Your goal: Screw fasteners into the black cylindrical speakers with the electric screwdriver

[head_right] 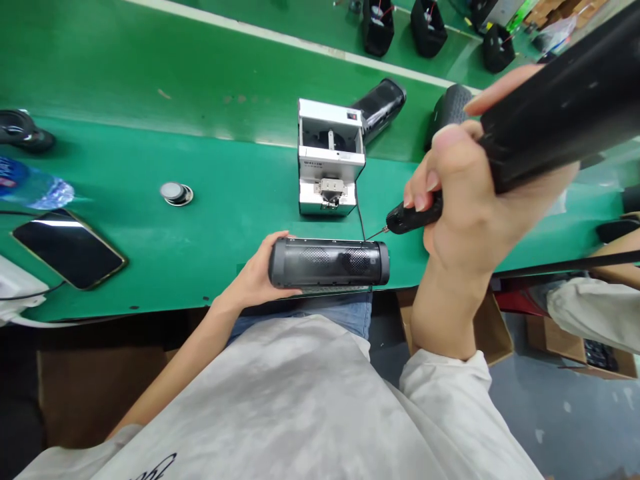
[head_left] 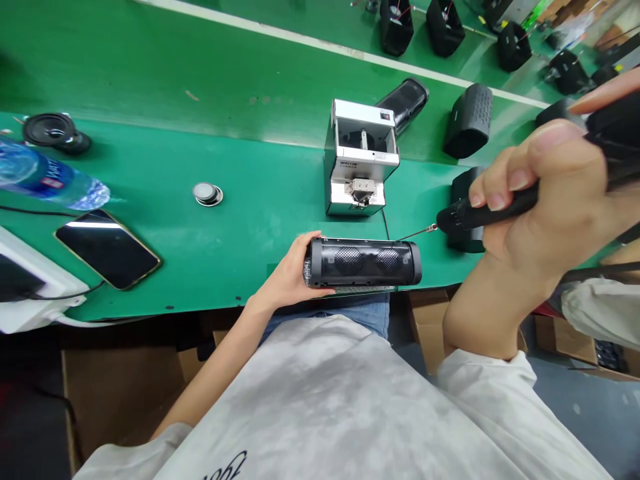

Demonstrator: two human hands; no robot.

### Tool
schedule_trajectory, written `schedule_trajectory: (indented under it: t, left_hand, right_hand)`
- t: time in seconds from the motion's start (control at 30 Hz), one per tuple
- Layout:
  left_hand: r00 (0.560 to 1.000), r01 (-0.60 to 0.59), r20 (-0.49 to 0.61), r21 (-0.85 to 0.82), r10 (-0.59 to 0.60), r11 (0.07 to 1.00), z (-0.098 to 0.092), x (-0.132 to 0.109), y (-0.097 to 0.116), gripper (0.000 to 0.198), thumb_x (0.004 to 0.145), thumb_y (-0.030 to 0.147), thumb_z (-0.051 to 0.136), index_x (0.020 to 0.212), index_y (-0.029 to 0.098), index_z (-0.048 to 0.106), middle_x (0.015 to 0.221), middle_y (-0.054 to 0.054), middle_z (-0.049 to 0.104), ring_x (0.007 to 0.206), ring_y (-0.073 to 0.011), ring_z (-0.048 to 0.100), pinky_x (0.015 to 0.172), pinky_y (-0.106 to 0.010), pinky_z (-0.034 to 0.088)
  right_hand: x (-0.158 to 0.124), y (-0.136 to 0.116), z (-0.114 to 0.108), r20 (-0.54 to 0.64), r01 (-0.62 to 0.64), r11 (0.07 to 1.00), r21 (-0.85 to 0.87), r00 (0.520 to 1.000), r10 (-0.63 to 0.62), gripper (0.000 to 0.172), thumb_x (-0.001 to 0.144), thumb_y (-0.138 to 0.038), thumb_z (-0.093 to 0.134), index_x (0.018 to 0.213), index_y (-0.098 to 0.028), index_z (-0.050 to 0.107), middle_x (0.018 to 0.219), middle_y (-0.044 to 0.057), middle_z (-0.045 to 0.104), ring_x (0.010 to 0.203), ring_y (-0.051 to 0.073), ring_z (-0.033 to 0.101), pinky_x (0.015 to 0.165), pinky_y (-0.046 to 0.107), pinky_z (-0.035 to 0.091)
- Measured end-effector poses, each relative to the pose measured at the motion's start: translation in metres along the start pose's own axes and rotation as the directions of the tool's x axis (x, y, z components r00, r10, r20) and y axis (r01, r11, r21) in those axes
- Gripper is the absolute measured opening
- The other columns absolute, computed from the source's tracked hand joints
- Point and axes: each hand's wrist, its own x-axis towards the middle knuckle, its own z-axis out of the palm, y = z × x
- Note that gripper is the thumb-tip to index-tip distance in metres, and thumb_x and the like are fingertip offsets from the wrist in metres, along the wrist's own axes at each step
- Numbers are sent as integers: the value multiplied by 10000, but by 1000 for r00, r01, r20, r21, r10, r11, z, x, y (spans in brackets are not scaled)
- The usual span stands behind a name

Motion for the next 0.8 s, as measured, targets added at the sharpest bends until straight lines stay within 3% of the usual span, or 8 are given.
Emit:
schedule_trajectory:
  t: [0.07, 0.2, 0.6, 0.8]
  left_hand:
    - [1000, 3, 0, -3, -3, 1000, 0, 0, 1, 1194, 809, 514, 1035, 1727, 296, 302, 1677, -198, 535, 1560, -442, 586, 1335, -650, 487]
    - [1000, 24, 7, -2, -24, 1000, -1, 2, 5, 1165, 798, 495, 1050, 1697, 292, 337, 1643, -189, 560, 1541, -436, 603, 1317, -635, 511]
    - [1000, 27, 2, -26, -27, 999, -2, 4, 8, 1144, 779, 491, 1066, 1671, 281, 381, 1627, -189, 582, 1523, -421, 623, 1297, -600, 538]
    - [1000, 7, -3, -20, -8, 1000, -1, 3, 4, 1164, 797, 504, 1051, 1691, 278, 341, 1634, -202, 562, 1537, -432, 603, 1305, -627, 522]
  right_hand:
    - [-8, 18, -2, 62, 81, 994, 68, 994, -85, 180, 857, -150, 831, 993, -267, 809, 619, -71, 451, 424, 78, 423, 340, 226, 355]
    - [-23, 44, -16, 164, 43, 995, 95, 985, -58, 189, 900, -235, 884, 1027, -248, 745, 668, -74, 523, 403, 86, 468, 332, 222, 423]
    - [-27, 51, -24, 239, 94, 988, 124, 963, -122, 220, 943, -249, 866, 1038, -238, 669, 645, -88, 441, 392, 58, 400, 316, 181, 370]
    - [-27, 52, -23, 241, 46, 993, 105, 968, -70, 228, 938, -266, 890, 1028, -238, 683, 678, -80, 533, 407, 75, 473, 343, 198, 418]
